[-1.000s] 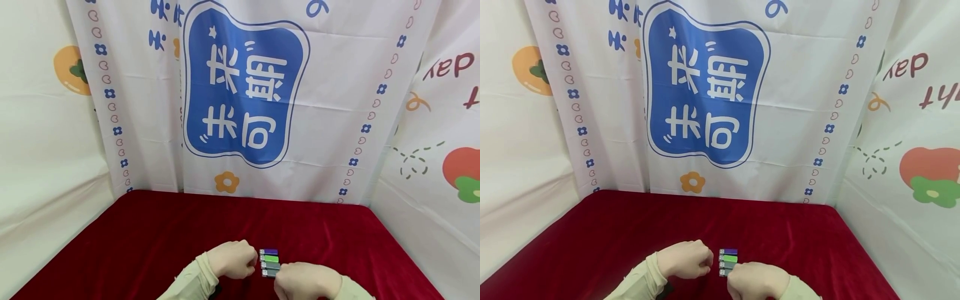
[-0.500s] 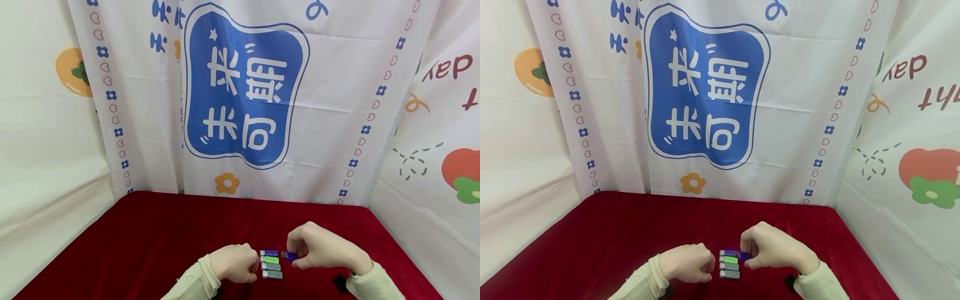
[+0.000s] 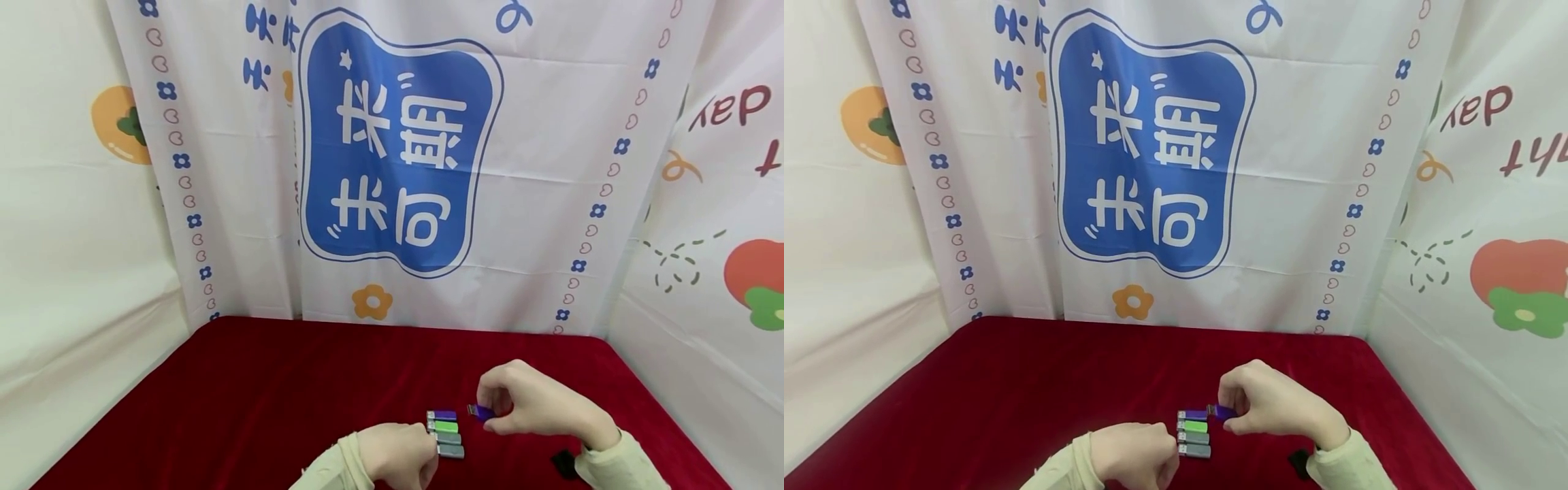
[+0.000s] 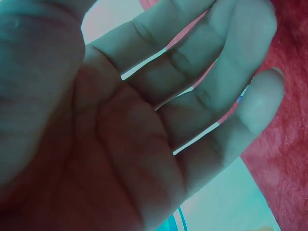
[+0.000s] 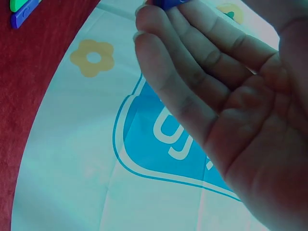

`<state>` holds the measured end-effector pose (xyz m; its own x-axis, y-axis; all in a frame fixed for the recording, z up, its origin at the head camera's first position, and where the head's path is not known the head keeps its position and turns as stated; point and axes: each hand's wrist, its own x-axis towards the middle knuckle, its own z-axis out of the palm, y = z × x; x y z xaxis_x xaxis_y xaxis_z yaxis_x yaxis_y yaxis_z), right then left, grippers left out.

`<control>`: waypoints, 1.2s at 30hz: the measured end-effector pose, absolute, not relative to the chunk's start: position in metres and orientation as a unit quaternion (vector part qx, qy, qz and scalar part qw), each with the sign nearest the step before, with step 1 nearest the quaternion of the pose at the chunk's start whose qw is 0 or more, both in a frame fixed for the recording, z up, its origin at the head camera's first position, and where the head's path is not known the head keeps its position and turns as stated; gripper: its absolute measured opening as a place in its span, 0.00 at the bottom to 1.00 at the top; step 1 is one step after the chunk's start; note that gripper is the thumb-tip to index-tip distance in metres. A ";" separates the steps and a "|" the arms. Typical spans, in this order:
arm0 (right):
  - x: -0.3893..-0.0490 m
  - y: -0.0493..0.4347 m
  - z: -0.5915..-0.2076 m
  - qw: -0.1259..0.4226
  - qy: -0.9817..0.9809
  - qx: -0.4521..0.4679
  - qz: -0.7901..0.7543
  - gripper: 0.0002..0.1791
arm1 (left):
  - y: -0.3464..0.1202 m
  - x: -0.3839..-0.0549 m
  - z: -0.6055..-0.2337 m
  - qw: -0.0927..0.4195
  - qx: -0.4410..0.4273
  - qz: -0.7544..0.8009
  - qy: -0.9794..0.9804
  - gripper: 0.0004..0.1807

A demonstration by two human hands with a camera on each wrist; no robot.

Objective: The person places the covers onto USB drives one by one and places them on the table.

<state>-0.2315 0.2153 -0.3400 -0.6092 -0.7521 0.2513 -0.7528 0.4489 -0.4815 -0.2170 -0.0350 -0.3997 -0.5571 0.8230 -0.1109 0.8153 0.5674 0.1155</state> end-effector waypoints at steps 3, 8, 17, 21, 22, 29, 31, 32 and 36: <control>-0.231 0.218 -0.337 0.008 -0.853 0.436 0.285 0.12 | -0.034 -0.216 -0.400 0.087 0.464 0.017 0.881 0.12; -0.231 0.221 -0.335 0.016 -0.856 0.430 0.286 0.14 | -0.031 -0.214 -0.402 0.080 0.486 0.010 0.870 0.16; -0.232 0.223 -0.336 0.019 -0.852 0.432 0.294 0.13 | -0.025 -0.210 -0.405 0.072 0.508 -0.006 0.858 0.24; -0.231 0.223 -0.337 0.016 -0.854 0.427 0.297 0.13 | -0.022 -0.209 -0.408 0.094 0.501 -0.011 0.860 0.24; -0.231 0.223 -0.337 0.015 -0.854 0.426 0.298 0.13 | -0.022 -0.209 -0.409 0.098 0.499 -0.011 0.861 0.24; -0.231 0.222 -0.338 0.013 -0.853 0.428 0.300 0.14 | -0.021 -0.209 -0.409 0.102 0.505 -0.015 0.857 0.21; -0.231 0.222 -0.338 0.011 -0.853 0.428 0.300 0.13 | -0.021 -0.209 -0.409 0.104 0.508 -0.014 0.855 0.20; -0.231 0.222 -0.338 0.010 -0.853 0.428 0.300 0.13 | -0.021 -0.209 -0.409 0.103 0.508 -0.015 0.855 0.20; -0.232 0.221 -0.337 0.009 -0.854 0.427 0.297 0.13 | -0.021 -0.209 -0.410 0.091 0.512 -0.021 0.854 0.19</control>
